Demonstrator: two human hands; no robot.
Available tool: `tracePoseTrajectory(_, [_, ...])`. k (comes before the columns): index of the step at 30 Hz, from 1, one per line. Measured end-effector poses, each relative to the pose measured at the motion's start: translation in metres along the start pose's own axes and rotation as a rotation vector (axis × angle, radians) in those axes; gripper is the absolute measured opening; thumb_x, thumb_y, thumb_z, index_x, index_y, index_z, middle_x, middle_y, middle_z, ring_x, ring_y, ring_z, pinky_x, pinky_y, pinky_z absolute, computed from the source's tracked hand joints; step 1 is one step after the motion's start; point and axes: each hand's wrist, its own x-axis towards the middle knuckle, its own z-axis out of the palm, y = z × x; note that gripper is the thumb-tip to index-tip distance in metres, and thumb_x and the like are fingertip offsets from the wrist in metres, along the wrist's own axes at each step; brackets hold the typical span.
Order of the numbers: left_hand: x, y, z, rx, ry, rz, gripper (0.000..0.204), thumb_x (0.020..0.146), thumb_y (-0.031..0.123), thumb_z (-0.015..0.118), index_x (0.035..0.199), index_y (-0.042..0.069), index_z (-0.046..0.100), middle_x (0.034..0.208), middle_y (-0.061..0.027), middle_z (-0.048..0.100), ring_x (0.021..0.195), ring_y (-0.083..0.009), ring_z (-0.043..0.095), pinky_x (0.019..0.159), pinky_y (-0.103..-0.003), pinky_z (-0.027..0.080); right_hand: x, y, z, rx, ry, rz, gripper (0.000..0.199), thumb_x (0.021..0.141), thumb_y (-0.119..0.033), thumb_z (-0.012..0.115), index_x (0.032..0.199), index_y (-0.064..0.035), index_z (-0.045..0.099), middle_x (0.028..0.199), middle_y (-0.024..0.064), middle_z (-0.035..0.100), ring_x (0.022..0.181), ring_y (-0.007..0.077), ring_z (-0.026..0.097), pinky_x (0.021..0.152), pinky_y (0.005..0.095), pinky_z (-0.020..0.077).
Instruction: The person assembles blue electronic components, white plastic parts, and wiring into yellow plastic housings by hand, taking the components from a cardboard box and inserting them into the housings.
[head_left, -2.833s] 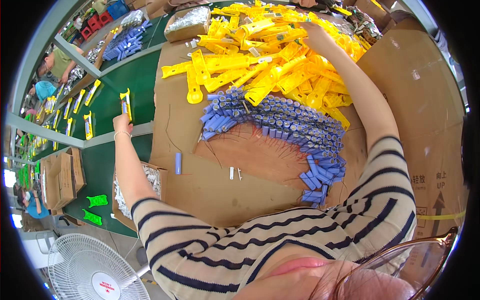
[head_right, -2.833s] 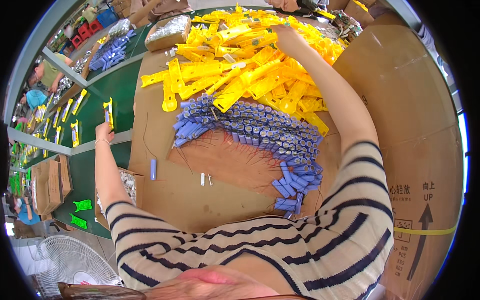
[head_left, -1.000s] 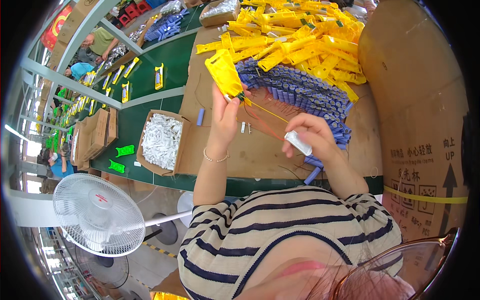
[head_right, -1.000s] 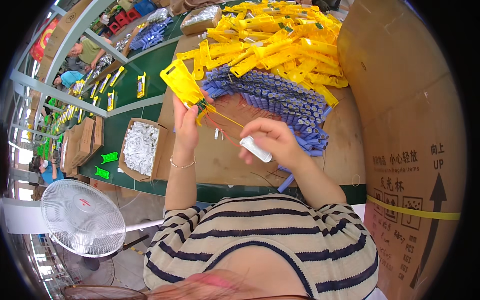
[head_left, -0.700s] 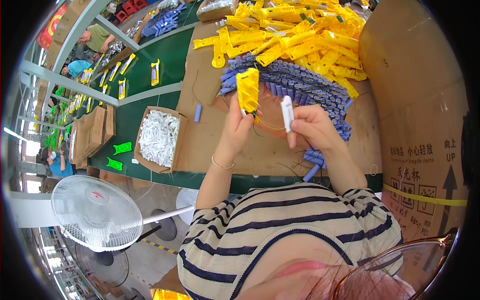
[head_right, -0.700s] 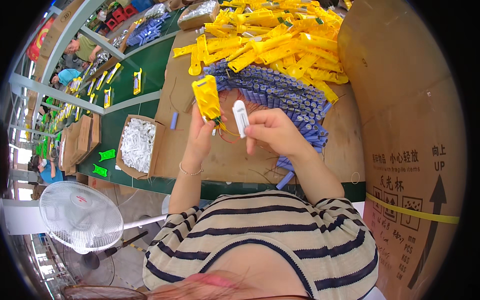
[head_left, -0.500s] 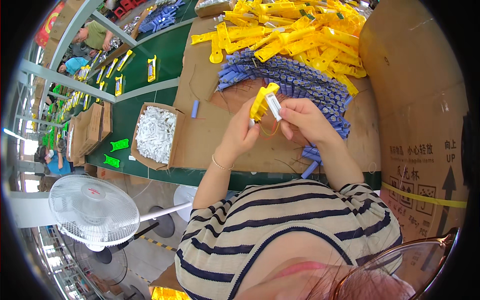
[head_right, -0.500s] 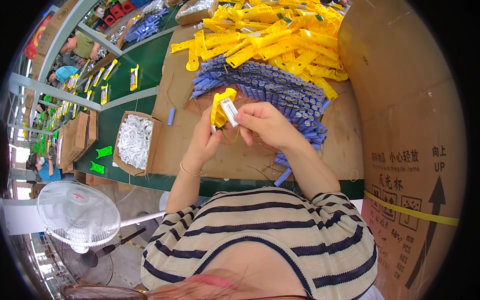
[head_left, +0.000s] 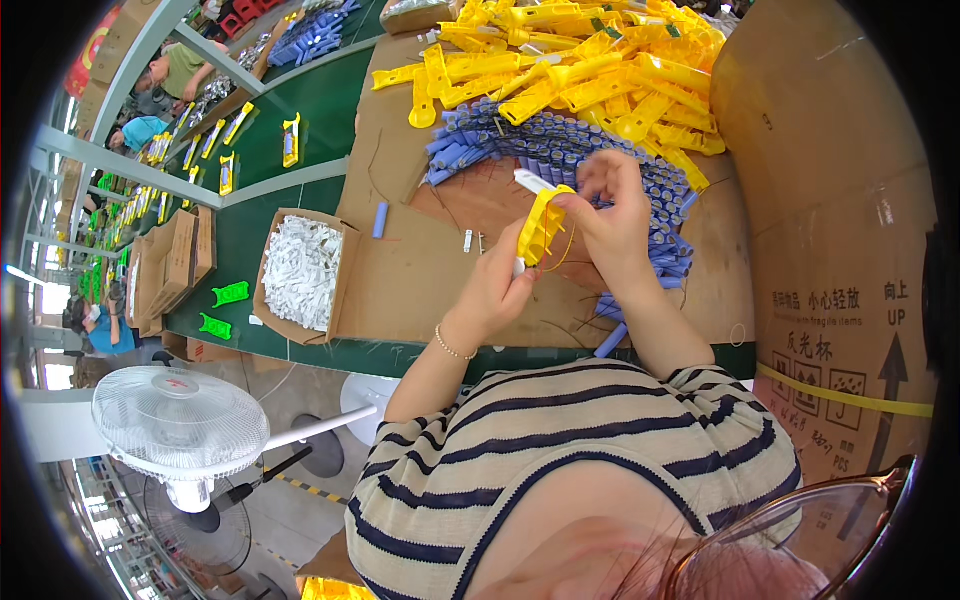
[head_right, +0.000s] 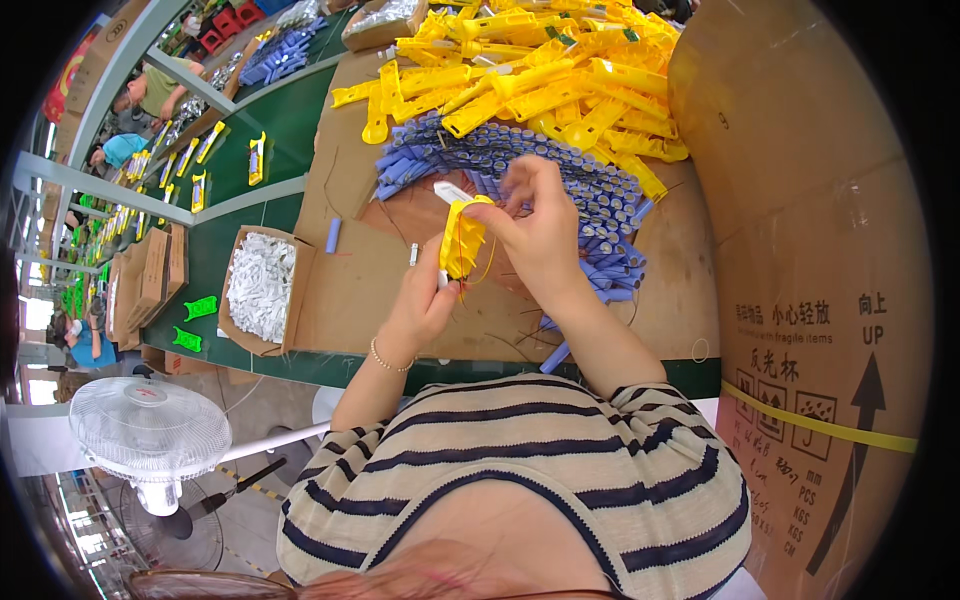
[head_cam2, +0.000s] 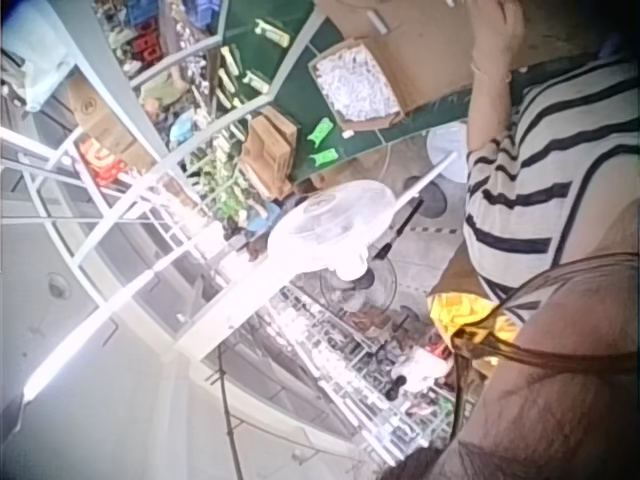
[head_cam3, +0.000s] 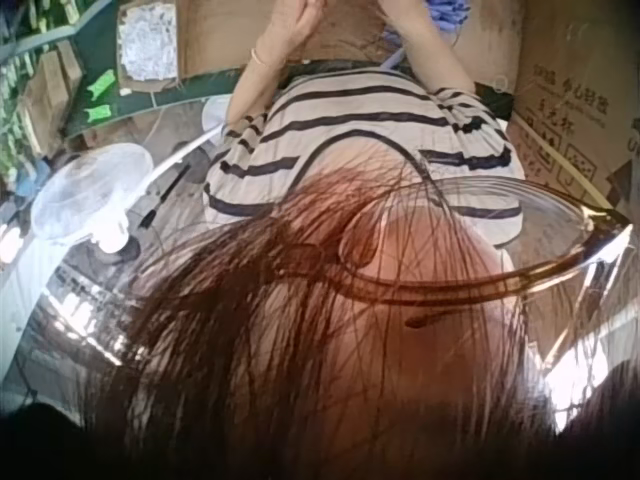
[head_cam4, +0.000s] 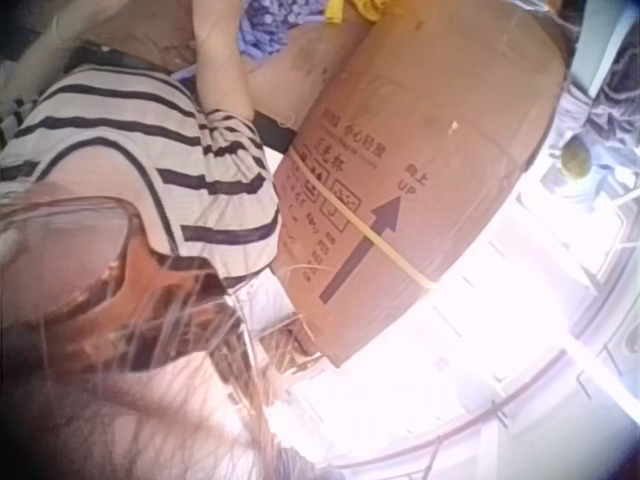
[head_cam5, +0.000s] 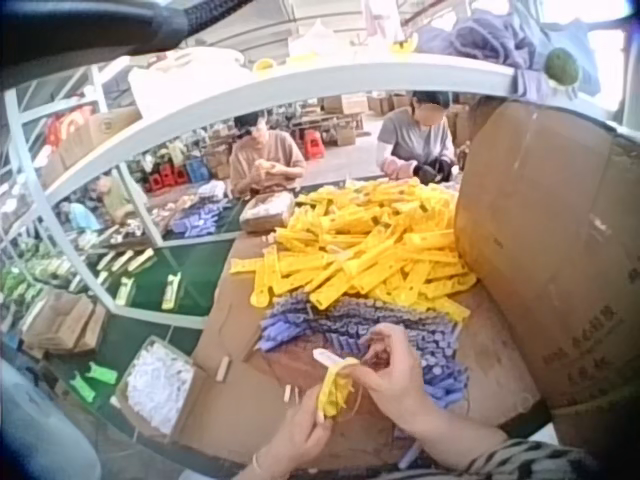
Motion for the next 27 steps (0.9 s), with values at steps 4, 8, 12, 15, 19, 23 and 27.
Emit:
tracePoseTrajectory(4, [-0.005, -0.013, 0.007, -0.177, -0.049, -0.023, 0.044, 0.086, 0.01, 0.043, 0.128, -0.002, 0.038, 0.092, -0.0104, 0.057, 0.075, -0.0173, 0.058, 0.071, -0.028, 0.047, 0.015, 0.006, -0.004, -0.211, -0.053, -0.612, 0.027, 0.084, -0.011, 0.064, 0.108, 0.0001, 0.057, 0.09, 0.0072, 0.063, 0.086, 0.0098, 0.058, 0.076, 0.0248, 0.0461])
tracePoseTrajectory(8, [-0.003, -0.013, 0.011, -0.412, -0.086, -0.039, 0.043, 0.097, 0.03, 0.036, 0.127, -0.001, 0.04, 0.094, -0.007, 0.056, 0.076, -0.0139, 0.056, 0.07, -0.027, 0.046, 0.007, 0.016, 0.004, 0.438, -0.377, 0.061, 0.016, 0.089, -0.011, 0.057, 0.1, 0.0009, 0.06, 0.092, 0.0039, 0.065, 0.087, 0.0104, 0.059, 0.075, 0.0235, 0.0464])
tracePoseTrajectory(12, [0.001, -0.019, 0.016, -0.396, 0.013, -0.001, 0.046, 0.099, 0.033, 0.035, 0.13, -0.001, 0.039, 0.1, -0.0063, 0.056, 0.084, -0.0129, 0.056, 0.074, -0.027, 0.046, 0.004, -0.002, 0.016, 0.676, -0.195, 0.219, 0.015, 0.087, -0.009, 0.058, 0.099, -0.0003, 0.06, 0.088, 0.0032, 0.063, 0.082, 0.0097, 0.057, 0.073, 0.0236, 0.0456])
tracePoseTrajectory(15, [0.002, -0.03, 0.016, -0.387, 0.218, -0.014, 0.045, 0.099, 0.029, 0.035, 0.133, -0.001, 0.037, 0.112, -0.0069, 0.054, 0.097, -0.0136, 0.054, 0.085, -0.028, 0.044, -0.004, -0.002, 0.016, 0.426, -0.127, 0.137, 0.021, 0.081, -0.012, 0.066, 0.098, -0.0007, 0.061, 0.085, 0.0039, 0.062, 0.082, 0.0122, 0.057, 0.073, 0.0257, 0.0457])
tracePoseTrajectory(19, [0.001, -0.024, 0.012, -0.359, 0.228, 0.0, 0.045, 0.099, 0.019, 0.036, 0.139, 0.0, 0.03, 0.124, -0.0082, 0.048, 0.109, -0.0139, 0.048, 0.092, -0.027, 0.04, -0.012, -0.004, 0.011, -0.046, -0.248, -0.149, 0.028, 0.071, -0.017, 0.074, 0.09, 0.0007, 0.062, 0.082, 0.0101, 0.06, 0.083, 0.0243, 0.059, 0.074, 0.0317, 0.0452])
tracePoseTrajectory(23, [0.001, -0.023, 0.012, -0.332, 0.259, 0.027, 0.044, 0.099, 0.018, 0.036, 0.138, 0.0, 0.031, 0.123, -0.0085, 0.048, 0.109, -0.0144, 0.048, 0.093, -0.028, 0.039, -0.015, 0.001, 0.019, -0.047, -0.256, -0.209, 0.017, 0.074, -0.014, 0.069, 0.083, -0.0009, 0.064, 0.081, 0.0104, 0.061, 0.08, 0.028, 0.057, 0.072, 0.0367, 0.0437])
tracePoseTrajectory(27, [0.0, -0.026, 0.018, -0.278, 0.445, 0.076, 0.042, 0.1, 0.026, 0.033, 0.133, 0.0, 0.035, 0.12, -0.0087, 0.051, 0.11, -0.0168, 0.048, 0.095, -0.031, 0.037, -0.028, 0.003, 0.028, -0.272, -0.157, -0.421, 0.006, 0.075, -0.012, 0.066, 0.075, -0.0066, 0.063, 0.076, 0.0043, 0.058, 0.074, 0.0237, 0.055, 0.066, 0.0368, 0.0391])
